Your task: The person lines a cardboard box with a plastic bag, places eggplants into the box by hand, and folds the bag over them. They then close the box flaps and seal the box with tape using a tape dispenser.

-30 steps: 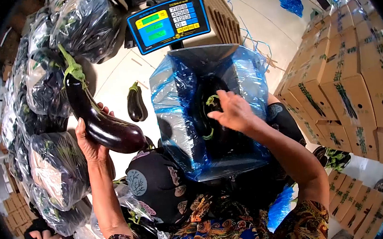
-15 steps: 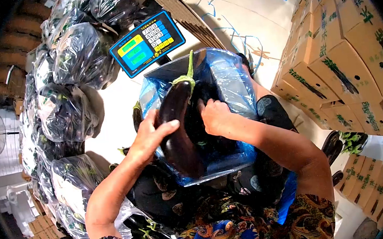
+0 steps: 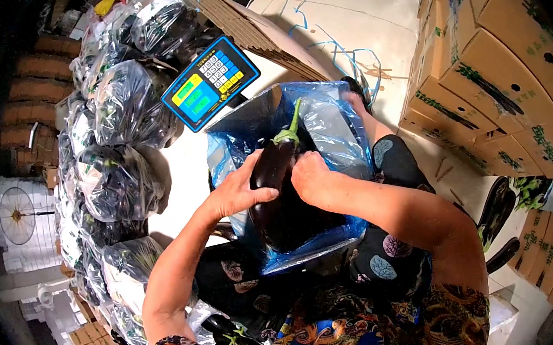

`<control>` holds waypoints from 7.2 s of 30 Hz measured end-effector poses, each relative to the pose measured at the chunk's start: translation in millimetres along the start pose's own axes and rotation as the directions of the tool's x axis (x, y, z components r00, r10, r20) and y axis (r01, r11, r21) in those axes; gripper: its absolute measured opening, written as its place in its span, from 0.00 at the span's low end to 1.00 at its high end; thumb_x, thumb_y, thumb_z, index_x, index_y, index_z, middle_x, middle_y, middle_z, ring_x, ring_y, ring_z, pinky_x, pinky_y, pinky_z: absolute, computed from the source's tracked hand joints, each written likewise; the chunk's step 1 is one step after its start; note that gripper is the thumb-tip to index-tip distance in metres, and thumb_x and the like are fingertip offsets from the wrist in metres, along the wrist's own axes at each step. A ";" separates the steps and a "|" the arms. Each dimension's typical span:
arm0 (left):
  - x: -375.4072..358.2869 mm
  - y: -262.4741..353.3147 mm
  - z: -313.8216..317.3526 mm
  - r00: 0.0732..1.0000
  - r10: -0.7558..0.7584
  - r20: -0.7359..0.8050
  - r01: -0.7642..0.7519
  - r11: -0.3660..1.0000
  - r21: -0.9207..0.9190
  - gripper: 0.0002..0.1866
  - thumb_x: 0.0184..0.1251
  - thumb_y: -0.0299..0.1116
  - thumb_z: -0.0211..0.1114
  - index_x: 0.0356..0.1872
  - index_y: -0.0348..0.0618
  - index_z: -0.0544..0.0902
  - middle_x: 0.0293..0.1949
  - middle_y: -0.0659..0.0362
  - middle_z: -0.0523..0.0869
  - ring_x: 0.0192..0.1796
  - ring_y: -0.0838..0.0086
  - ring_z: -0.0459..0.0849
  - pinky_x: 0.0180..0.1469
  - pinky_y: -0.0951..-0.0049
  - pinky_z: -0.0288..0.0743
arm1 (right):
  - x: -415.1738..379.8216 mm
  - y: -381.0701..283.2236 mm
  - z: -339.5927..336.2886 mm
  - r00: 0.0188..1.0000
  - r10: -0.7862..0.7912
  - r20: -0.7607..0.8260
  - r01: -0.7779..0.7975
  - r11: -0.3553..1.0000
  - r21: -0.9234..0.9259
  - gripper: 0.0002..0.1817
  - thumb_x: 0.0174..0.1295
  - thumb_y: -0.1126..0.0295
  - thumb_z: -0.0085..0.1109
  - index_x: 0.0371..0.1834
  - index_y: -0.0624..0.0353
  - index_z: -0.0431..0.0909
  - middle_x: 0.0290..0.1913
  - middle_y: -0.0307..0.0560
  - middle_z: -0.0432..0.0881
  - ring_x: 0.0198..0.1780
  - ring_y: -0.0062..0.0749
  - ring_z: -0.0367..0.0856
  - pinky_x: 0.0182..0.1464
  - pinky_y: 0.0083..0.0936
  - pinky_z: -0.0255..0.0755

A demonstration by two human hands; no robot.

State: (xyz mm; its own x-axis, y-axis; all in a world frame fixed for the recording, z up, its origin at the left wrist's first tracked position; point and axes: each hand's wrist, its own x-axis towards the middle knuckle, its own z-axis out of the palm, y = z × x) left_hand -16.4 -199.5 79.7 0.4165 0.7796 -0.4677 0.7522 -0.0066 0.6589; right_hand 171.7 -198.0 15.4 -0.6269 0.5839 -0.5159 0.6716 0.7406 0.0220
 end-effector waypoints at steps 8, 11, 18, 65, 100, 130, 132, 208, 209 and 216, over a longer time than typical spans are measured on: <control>11.6 11.1 42.7 0.977 0.008 -0.211 0.129 0.767 0.628 0.51 0.54 0.47 0.71 0.75 0.45 0.50 0.54 0.38 0.77 0.53 0.40 0.81 0.52 0.47 0.78 | 3.4 -4.8 12.8 0.979 0.117 -0.169 -0.123 0.992 -0.027 0.37 0.63 0.57 0.56 0.68 0.75 0.63 0.51 0.56 0.81 0.49 0.39 0.80 0.49 0.30 0.72; 22.2 18.4 47.1 0.982 -0.103 -0.158 0.175 0.809 0.562 0.50 0.55 0.41 0.69 0.76 0.54 0.48 0.51 0.37 0.76 0.49 0.39 0.82 0.49 0.48 0.79 | 8.6 -5.0 17.9 0.969 0.111 -0.220 -0.112 0.994 0.009 0.33 0.63 0.61 0.53 0.66 0.75 0.66 0.55 0.58 0.81 0.49 0.38 0.82 0.49 0.30 0.73; 21.3 20.4 42.5 0.977 -0.193 -0.091 0.209 0.789 0.578 0.48 0.60 0.46 0.64 0.77 0.50 0.46 0.47 0.28 0.79 0.44 0.40 0.84 0.47 0.49 0.80 | -5.0 -8.2 1.9 0.985 0.122 -0.121 -0.134 0.986 -0.097 0.32 0.63 0.64 0.55 0.68 0.73 0.67 0.60 0.55 0.79 0.51 0.35 0.82 0.40 0.34 0.71; -55.5 4.2 -48.5 0.935 0.278 -0.222 -0.184 0.912 0.366 0.25 0.61 0.39 0.69 0.58 0.41 0.76 0.44 0.47 0.84 0.46 0.49 0.83 0.47 0.57 0.79 | -70.0 48.9 -44.7 0.804 0.400 -0.440 0.066 0.676 0.734 0.20 0.58 0.71 0.67 0.52 0.65 0.77 0.42 0.60 0.84 0.42 0.55 0.83 0.43 0.42 0.76; -128.8 -139.2 7.4 0.913 -0.154 -0.378 0.057 0.965 -0.256 0.22 0.67 0.34 0.61 0.61 0.41 0.77 0.40 0.52 0.88 0.42 0.70 0.85 0.45 0.69 0.79 | -6.8 -18.3 -10.9 0.945 0.256 -0.204 -0.116 0.845 0.522 0.27 0.58 0.62 0.64 0.54 0.64 0.62 0.45 0.68 0.75 0.44 0.64 0.80 0.44 0.51 0.75; -153.9 -102.4 -39.8 0.822 -0.031 -0.568 -0.172 0.939 -0.299 0.44 0.42 0.43 0.78 0.65 0.36 0.72 0.51 0.50 0.84 0.54 0.68 0.83 0.59 0.68 0.74 | 38.0 -70.2 -164.2 0.859 0.180 -0.480 0.476 0.066 0.877 0.35 0.68 0.60 0.53 0.73 0.67 0.58 0.65 0.57 0.70 0.64 0.36 0.72 0.68 0.26 0.63; -185.0 -145.2 -9.4 0.716 -0.409 -0.566 -0.108 0.736 -0.668 0.45 0.47 0.46 0.76 0.67 0.35 0.69 0.53 0.51 0.82 0.55 0.68 0.80 0.60 0.68 0.72 | 39.1 -77.5 -144.1 0.880 0.055 -0.473 0.454 0.197 0.869 0.33 0.65 0.64 0.59 0.70 0.68 0.62 0.61 0.61 0.76 0.62 0.38 0.76 0.63 0.25 0.68; -478.0 -136.6 240.6 0.176 -0.819 -0.546 -0.227 0.506 -0.832 0.24 0.48 0.36 0.72 0.48 0.38 0.79 0.41 0.62 0.84 0.41 0.75 0.81 0.48 0.76 0.76 | -87.6 -356.0 33.0 0.424 -0.899 -0.114 0.828 0.334 0.450 0.14 0.59 0.71 0.62 0.46 0.65 0.76 0.45 0.59 0.79 0.50 0.55 0.79 0.52 0.43 0.76; -478.2 -140.2 240.3 0.197 -0.851 -0.486 -0.276 0.428 -0.861 0.24 0.50 0.37 0.71 0.48 0.38 0.79 0.40 0.62 0.83 0.41 0.76 0.82 0.47 0.75 0.77 | -87.7 -354.9 31.4 0.422 -0.899 -0.118 0.820 0.323 0.473 0.15 0.59 0.71 0.63 0.47 0.65 0.75 0.45 0.59 0.78 0.50 0.55 0.79 0.54 0.43 0.75; -480.7 -145.5 224.9 0.401 -0.861 -0.313 -0.247 0.228 -0.942 0.35 0.50 0.47 0.69 0.59 0.37 0.73 0.47 0.59 0.83 0.51 0.73 0.80 0.56 0.69 0.75 | -79.1 -351.4 24.9 0.576 -0.751 -0.322 0.655 0.188 0.732 0.13 0.59 0.73 0.63 0.45 0.65 0.74 0.54 0.60 0.73 0.50 0.59 0.77 0.52 0.44 0.75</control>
State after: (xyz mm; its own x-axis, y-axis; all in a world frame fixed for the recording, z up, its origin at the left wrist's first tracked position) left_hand -211.3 -714.2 76.2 -0.6405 0.5146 -0.5700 -0.4124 0.3957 0.8206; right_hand -4.8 -512.7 27.2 -0.9929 -0.1125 -0.0378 0.0051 0.2784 -0.9605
